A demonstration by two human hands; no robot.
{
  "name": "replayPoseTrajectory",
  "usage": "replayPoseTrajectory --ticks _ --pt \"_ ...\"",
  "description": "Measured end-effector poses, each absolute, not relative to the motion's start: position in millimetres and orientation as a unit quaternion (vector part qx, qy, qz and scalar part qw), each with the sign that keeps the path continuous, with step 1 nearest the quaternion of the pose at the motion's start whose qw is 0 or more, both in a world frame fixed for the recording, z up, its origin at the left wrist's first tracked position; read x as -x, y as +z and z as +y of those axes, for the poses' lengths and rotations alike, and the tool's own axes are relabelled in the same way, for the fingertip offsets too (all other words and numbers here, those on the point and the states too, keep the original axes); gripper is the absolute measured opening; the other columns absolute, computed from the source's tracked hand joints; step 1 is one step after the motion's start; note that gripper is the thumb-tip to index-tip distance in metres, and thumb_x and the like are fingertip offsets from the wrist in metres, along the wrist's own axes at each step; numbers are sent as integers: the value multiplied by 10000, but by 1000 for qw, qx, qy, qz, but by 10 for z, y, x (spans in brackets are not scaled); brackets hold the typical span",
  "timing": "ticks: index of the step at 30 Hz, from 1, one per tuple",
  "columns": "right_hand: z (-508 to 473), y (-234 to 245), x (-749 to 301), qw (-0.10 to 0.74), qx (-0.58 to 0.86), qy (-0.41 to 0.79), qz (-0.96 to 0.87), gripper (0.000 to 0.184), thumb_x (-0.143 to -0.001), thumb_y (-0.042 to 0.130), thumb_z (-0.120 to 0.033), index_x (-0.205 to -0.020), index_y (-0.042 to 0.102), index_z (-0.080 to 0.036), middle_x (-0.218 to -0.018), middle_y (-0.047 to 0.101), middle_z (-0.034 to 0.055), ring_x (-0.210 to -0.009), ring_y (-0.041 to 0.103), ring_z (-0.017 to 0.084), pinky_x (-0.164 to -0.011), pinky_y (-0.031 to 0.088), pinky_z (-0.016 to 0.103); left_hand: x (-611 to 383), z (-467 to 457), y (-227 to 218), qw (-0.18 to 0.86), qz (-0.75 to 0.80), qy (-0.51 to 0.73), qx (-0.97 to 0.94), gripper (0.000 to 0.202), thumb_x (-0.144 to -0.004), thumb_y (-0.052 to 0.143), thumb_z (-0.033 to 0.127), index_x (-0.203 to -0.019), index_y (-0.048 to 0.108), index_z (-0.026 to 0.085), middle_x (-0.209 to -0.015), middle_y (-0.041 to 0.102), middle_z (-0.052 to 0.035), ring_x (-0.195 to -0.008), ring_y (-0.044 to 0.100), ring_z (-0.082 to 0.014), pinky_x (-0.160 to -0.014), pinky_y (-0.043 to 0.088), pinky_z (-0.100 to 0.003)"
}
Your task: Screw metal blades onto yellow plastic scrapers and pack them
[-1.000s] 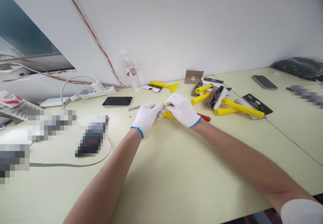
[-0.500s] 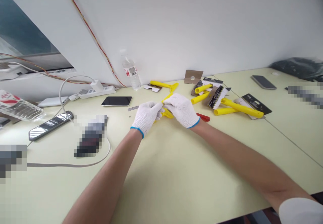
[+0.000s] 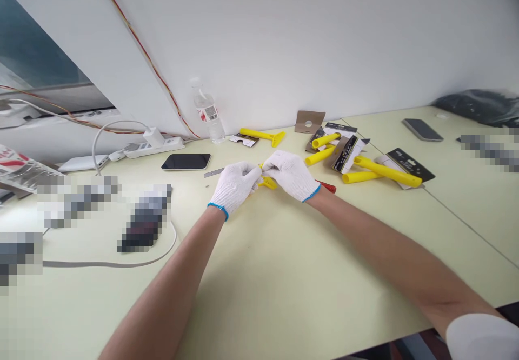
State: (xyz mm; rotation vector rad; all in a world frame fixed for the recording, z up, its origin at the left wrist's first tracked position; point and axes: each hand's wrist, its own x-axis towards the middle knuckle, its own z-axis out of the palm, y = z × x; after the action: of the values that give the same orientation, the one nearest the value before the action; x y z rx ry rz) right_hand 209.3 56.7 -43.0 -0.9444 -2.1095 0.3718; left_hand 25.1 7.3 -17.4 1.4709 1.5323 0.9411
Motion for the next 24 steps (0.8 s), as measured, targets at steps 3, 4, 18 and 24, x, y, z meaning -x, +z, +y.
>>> replayPoseTrajectory --ticks 3,4,18,24 --pt "538 -465 -2075 416 363 124 -825 45 -940 725 -165 -899 726 -184 -956 744 51 -924 667 209 -867 488 340 -275 76 -144 399 623 373 -560 208 -856 652 334 -786 728 153 -730 710 -59 -635 621 -138 -569 504 -242" --pt "524 -478 -2068 423 363 113 -822 33 -947 721 -170 -974 728 -186 -1008 747 62 -953 670 219 -885 493 352 -282 77 -140 406 625 379 -549 210 -856 666 341 -787 725 151 -724 705 -59 -629 616 -132 -574 506 -239" --pt "441 -493 -2052 369 377 47 -848 90 -1001 657 -160 -1043 721 -207 -1040 774 66 -972 681 244 -918 494 372 -301 55 -136 484 600 422 -477 261 -855 753 349 -723 649 149 -706 659 -49 -610 566 -97 -569 464 -216" --pt "456 -441 -2081 391 349 74 -849 53 -987 687 -198 -994 740 -204 -992 777 41 -921 691 217 -903 494 346 -259 57 -124 470 599 404 -507 230 -848 722 324 -704 654 159 -694 665 -49 -603 572 -107 -580 477 -228"
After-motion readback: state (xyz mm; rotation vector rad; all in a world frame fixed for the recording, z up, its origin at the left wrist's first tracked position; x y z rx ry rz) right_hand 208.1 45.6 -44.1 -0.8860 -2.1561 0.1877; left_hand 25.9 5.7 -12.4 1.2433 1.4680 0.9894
